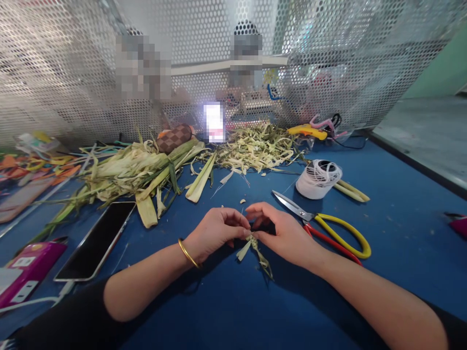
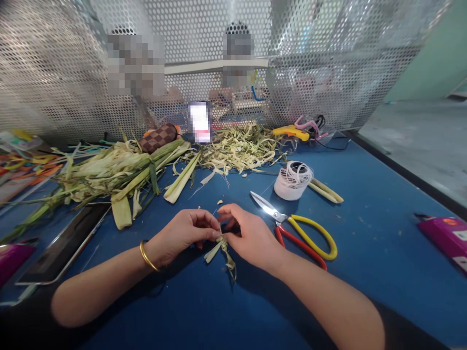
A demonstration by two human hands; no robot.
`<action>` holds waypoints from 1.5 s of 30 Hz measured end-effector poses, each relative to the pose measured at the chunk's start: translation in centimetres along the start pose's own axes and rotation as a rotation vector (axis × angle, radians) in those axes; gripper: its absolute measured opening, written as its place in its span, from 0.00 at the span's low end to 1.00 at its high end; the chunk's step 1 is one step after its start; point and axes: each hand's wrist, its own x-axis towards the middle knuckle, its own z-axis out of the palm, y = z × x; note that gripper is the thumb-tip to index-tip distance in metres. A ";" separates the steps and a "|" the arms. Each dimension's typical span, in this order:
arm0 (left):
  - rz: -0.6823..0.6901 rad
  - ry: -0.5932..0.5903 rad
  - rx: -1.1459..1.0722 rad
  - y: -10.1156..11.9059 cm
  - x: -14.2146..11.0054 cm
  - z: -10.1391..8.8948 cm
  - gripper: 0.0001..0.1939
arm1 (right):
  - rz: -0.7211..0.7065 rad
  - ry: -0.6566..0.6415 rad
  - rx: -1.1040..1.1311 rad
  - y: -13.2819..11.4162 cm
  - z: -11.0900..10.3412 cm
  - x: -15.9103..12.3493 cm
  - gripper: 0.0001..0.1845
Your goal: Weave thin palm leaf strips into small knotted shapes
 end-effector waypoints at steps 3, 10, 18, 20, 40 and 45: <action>0.023 0.012 0.020 0.0 0.0 0.0 0.08 | 0.013 0.017 0.000 0.0 0.0 -0.1 0.24; 0.074 0.010 0.018 -0.5 0.3 0.1 0.09 | -0.048 0.046 -0.151 0.1 0.2 -0.2 0.27; 0.101 0.035 0.091 -0.5 0.2 0.0 0.07 | 0.057 -0.065 -0.112 -0.1 -0.2 0.1 0.24; 0.154 0.044 0.129 -0.7 0.3 -0.1 0.05 | 0.048 -0.075 -0.124 -0.1 -0.2 0.1 0.23; 1.085 0.412 0.863 -2.5 0.3 0.6 0.06 | -0.044 0.005 0.023 1.4 -0.1 0.4 0.15; 1.140 0.398 0.863 -2.4 0.4 0.6 0.05 | -0.038 0.033 0.042 1.8 -0.2 0.8 0.11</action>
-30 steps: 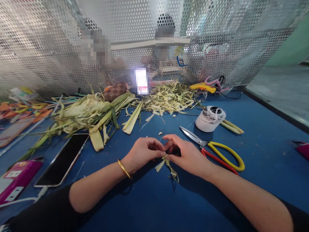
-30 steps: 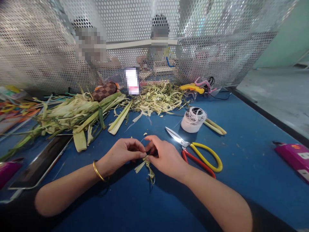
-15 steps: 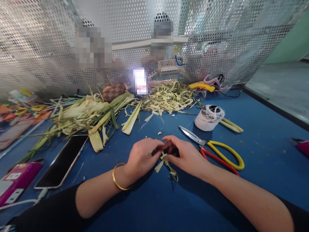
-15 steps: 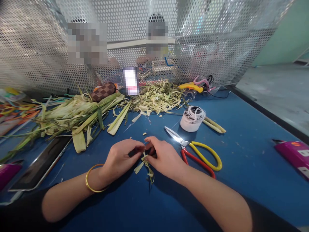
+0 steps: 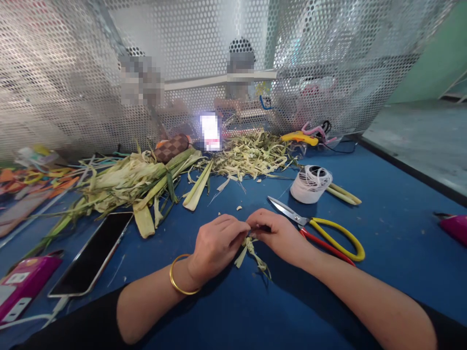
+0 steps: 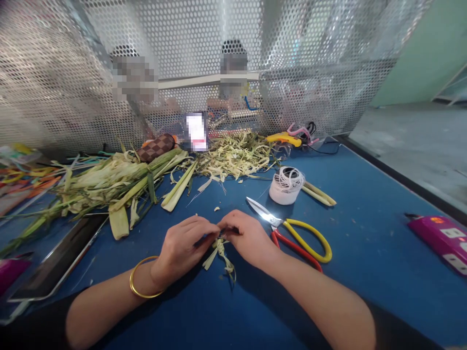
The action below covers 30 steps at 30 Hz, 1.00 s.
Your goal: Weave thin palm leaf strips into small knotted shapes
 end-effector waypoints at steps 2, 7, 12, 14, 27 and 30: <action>0.028 -0.006 -0.019 -0.1 0.0 0.0 0.06 | 0.022 0.010 0.021 0.0 0.1 0.1 0.08; 0.071 -0.015 -0.043 -0.1 0.0 -0.1 0.07 | 0.049 0.032 0.018 0.0 0.4 0.1 0.07; 0.062 -0.003 -0.020 -0.1 0.2 -0.2 0.06 | 0.044 0.045 -0.014 -0.1 0.3 0.1 0.08; 0.058 0.006 -0.025 -0.1 0.2 -0.3 0.06 | 0.035 0.050 -0.027 -0.2 0.2 0.0 0.08; 0.054 -0.035 -0.007 -0.5 0.0 -0.8 0.06 | 0.055 0.132 -0.158 -0.5 -0.8 -0.1 0.08; 0.125 -0.078 0.051 -0.5 -0.1 -1.2 0.07 | 0.113 0.193 -0.241 -0.3 -1.0 0.0 0.08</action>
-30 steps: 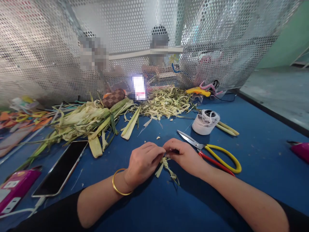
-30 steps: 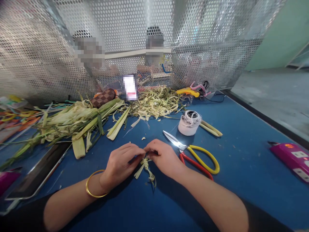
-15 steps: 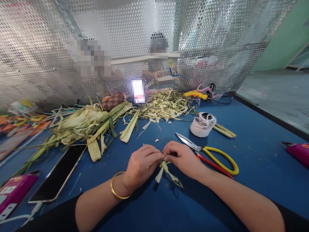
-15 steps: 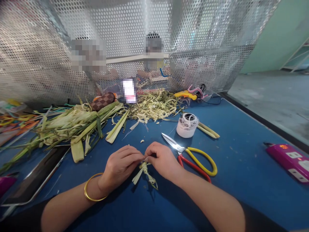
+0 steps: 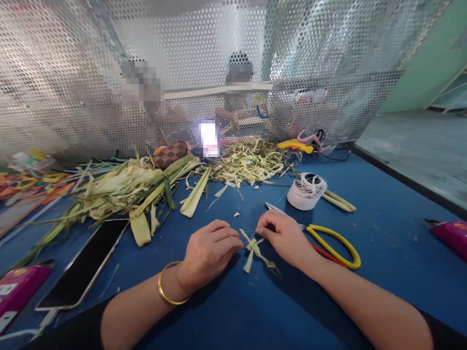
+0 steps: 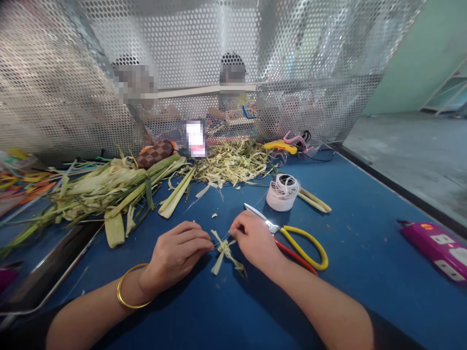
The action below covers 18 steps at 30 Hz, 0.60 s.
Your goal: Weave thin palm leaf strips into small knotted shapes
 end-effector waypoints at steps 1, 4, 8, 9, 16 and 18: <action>0.023 -0.026 0.016 0.0 0.0 -0.1 0.08 | 0.018 0.019 -0.017 0.0 -0.1 0.0 0.08; 0.038 -0.111 0.002 -0.1 0.0 -0.1 0.09 | 0.058 0.066 -0.018 0.0 -0.3 0.1 0.08; -0.160 -0.110 -0.136 -0.3 0.3 -0.1 0.07 | 0.069 0.025 0.076 0.2 -0.4 0.0 0.06; -0.224 -0.100 -0.169 -0.3 0.3 -0.1 0.06 | 0.058 0.006 0.093 0.2 -0.4 0.0 0.06; -0.459 -0.083 -0.305 -0.5 0.2 0.2 0.04 | -0.151 -0.085 -0.017 0.7 0.0 0.1 0.13; -0.515 -0.096 -0.327 -0.6 0.2 0.3 0.04 | -0.157 -0.127 -0.075 0.7 0.1 0.1 0.13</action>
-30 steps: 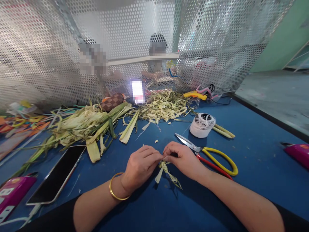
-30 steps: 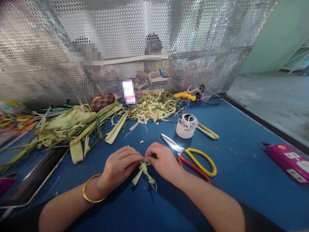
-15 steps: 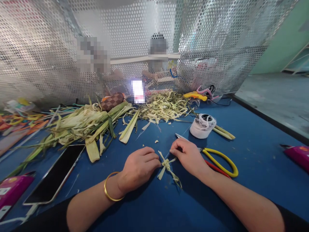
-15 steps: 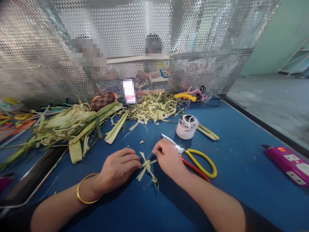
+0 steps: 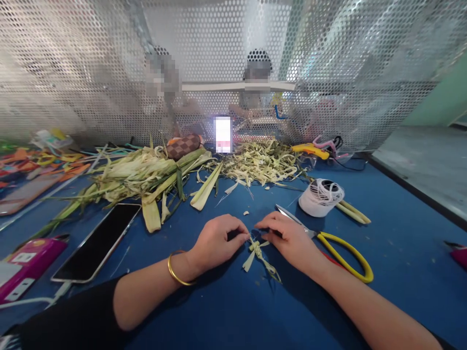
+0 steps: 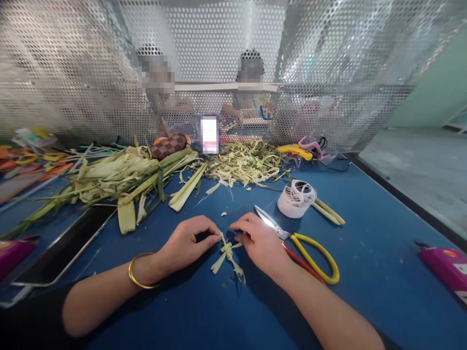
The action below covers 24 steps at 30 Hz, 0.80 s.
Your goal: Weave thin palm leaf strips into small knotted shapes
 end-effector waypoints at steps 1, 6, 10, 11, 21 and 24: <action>-0.033 -0.003 -0.018 0.0 0.0 0.0 0.04 | 0.007 -0.017 -0.026 -0.1 0.1 0.0 0.12; -0.230 -0.042 -0.206 0.3 0.4 -0.2 0.07 | 0.003 -0.050 -0.146 -0.5 0.2 0.1 0.07; -0.402 -0.152 -0.523 1.0 0.5 -0.1 0.08 | -0.035 -0.066 -0.240 -0.9 0.2 0.0 0.08; -0.437 -0.180 -0.607 1.2 0.5 0.0 0.09 | -0.037 -0.067 -0.252 -0.9 0.2 0.0 0.08; -0.566 -0.112 -0.805 1.5 0.7 0.3 0.10 | 0.086 -0.032 -0.033 -0.6 0.1 -0.2 0.03; -0.578 -0.109 -0.810 1.3 0.8 0.3 0.09 | 0.035 -0.043 -0.002 -0.8 0.1 -0.4 0.06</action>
